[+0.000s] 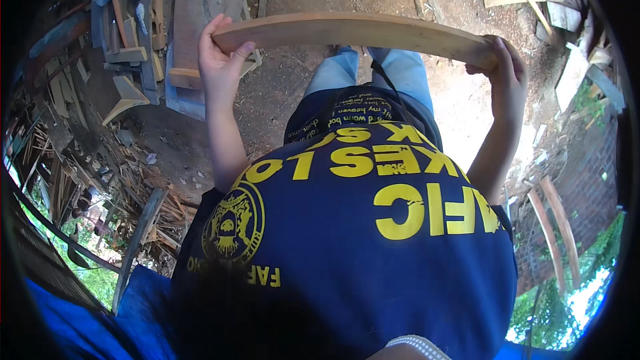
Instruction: The recorder is using a hand saw to cut a wooden plank on a workbench.
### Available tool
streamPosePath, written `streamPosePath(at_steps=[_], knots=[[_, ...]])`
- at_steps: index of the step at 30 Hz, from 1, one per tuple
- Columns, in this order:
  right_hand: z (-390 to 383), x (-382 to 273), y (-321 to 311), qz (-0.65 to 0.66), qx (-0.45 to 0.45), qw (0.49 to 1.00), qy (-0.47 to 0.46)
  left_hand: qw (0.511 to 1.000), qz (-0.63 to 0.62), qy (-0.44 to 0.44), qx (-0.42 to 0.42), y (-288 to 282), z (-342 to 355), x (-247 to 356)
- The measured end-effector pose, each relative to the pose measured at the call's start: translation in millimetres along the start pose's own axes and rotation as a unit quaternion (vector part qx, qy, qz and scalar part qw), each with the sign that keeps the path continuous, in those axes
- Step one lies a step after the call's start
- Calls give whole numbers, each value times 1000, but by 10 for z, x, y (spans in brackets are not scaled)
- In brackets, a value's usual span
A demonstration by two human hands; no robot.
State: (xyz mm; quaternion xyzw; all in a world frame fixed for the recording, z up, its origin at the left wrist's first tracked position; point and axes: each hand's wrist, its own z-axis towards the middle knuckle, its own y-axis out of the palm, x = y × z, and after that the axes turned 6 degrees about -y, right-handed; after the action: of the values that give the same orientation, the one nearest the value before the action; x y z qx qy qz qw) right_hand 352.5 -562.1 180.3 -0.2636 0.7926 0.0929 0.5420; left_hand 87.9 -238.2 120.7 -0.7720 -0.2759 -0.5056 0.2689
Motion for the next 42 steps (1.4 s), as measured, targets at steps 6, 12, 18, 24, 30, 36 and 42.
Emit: streamPosePath(at_steps=[6,12,18,24,30,36,42], knots=[[98,-83,-244,17,87,995,-36,999,-3,14,-39,281,333,182],[618,146,-786,132,111,985,6,991,98,19,-87,907,918,626],[1895,463,-1402,196,89,973,80,965,242,-43,-96,1715,1414,1160],[3203,271,-1769,202,6,976,79,964,259,-40,-34,2261,1688,1354],[3989,221,-1771,166,-34,983,75,968,242,-62,20,2593,2008,1136],[4193,146,-1858,214,-14,972,99,965,253,-68,11,2738,2293,1270],[4430,150,-2004,216,-18,971,98,966,245,-85,-7,2887,2451,1336]])
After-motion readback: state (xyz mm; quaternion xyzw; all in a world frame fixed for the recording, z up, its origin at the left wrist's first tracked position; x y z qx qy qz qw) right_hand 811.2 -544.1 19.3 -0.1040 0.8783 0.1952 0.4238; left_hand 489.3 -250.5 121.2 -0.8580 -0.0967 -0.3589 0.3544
